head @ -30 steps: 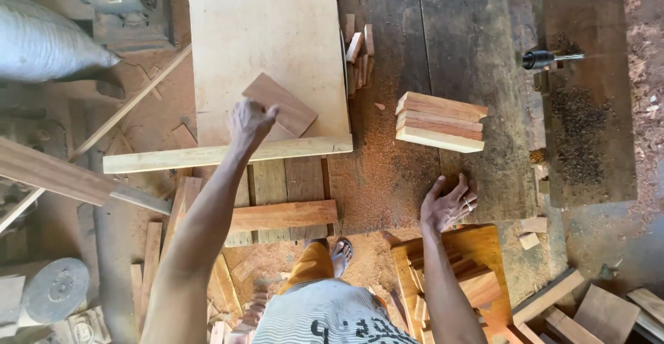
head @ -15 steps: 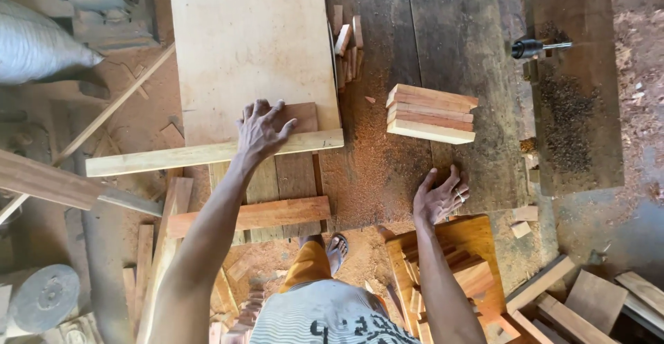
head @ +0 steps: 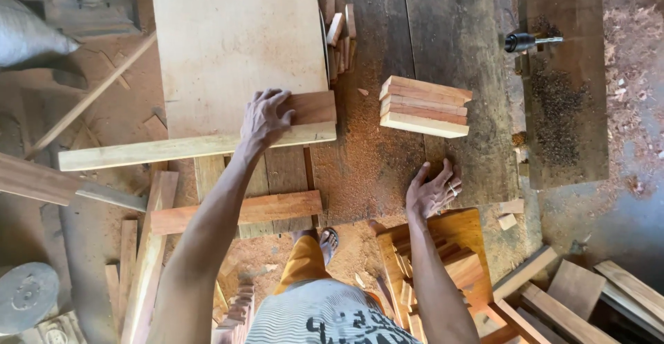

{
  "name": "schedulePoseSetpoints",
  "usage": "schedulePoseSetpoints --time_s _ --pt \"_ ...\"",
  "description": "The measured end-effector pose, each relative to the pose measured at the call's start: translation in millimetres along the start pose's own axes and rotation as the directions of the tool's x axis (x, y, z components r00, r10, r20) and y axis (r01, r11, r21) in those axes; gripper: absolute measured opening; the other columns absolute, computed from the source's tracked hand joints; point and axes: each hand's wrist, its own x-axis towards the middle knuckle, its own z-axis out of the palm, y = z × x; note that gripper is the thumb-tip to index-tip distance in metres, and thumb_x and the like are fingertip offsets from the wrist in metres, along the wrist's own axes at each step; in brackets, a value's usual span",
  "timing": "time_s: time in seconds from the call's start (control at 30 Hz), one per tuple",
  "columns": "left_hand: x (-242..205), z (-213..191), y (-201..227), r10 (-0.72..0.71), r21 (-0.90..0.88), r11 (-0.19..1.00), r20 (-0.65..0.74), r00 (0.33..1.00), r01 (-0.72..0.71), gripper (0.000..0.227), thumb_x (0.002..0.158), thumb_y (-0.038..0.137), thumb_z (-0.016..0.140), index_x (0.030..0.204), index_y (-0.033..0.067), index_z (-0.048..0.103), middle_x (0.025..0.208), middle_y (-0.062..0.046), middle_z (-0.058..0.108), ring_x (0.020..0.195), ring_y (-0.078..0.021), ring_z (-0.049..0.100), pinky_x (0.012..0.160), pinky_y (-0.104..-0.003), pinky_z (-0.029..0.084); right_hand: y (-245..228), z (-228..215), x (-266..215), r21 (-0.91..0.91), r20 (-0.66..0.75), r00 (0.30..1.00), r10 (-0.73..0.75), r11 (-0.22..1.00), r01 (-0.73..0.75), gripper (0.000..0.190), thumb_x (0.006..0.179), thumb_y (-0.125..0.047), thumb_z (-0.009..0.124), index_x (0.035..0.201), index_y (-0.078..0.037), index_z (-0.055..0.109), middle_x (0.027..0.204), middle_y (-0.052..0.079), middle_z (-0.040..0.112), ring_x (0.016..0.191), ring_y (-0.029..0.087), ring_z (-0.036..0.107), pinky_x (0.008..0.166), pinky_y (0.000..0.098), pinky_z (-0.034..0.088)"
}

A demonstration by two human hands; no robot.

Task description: Organizing and aligning small rectangular wood blocks on a workbench in a workshop.

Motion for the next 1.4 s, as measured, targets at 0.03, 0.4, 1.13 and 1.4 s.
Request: schedulePoseSetpoints --time_s 0.03,0.4,1.13,1.4 --pt "-2 -2 3 -0.004 -0.005 1.0 0.003 1.0 0.004 0.053 0.085 0.027 0.08 0.135 0.0115 0.066 0.136 -0.008 0.065 0.124 -0.028 0.055 0.105 -0.046 0.046 -4 -4 -1 -0.006 -0.01 1.0 0.003 1.0 -0.003 0.049 0.109 -0.046 0.056 0.149 -0.018 0.051 0.158 0.014 0.042 0.139 0.041 0.044 0.112 0.0596 0.04" --pt "1 -4 2 0.064 -0.027 0.998 -0.026 0.998 -0.065 0.049 0.087 0.019 0.078 0.134 0.0105 0.068 0.136 -0.009 0.066 0.124 -0.0303 0.056 0.107 -0.044 0.046 3 1 4 0.008 0.031 0.999 0.015 1.0 -0.015 0.052 0.105 -0.045 0.057 0.146 -0.015 0.051 0.155 0.019 0.039 0.135 0.043 0.041 0.107 0.0601 0.038" --pt "-4 -17 35 0.066 0.343 0.916 0.381 0.922 -0.207 0.132 0.061 0.065 0.081 0.157 -0.0027 0.022 0.162 -0.025 0.026 0.151 -0.0388 0.026 0.126 -0.056 0.013 5 -1 3 0.008 0.011 1.0 -0.018 1.0 0.018 0.051 0.105 -0.047 0.057 0.145 -0.016 0.051 0.152 0.019 0.042 0.135 0.043 0.041 0.114 0.0618 0.032" --pt "7 -34 46 0.057 0.349 0.915 0.386 0.921 -0.203 0.129 0.06 0.061 0.084 0.156 -0.002 0.025 0.16 -0.026 0.028 0.15 -0.0375 0.027 0.124 -0.054 0.016 -5 -6 4 0.038 -0.008 1.0 -0.017 0.999 0.018 0.05 0.104 -0.041 0.062 0.145 -0.015 0.052 0.154 0.018 0.043 0.135 0.044 0.042 0.111 0.0603 0.035"
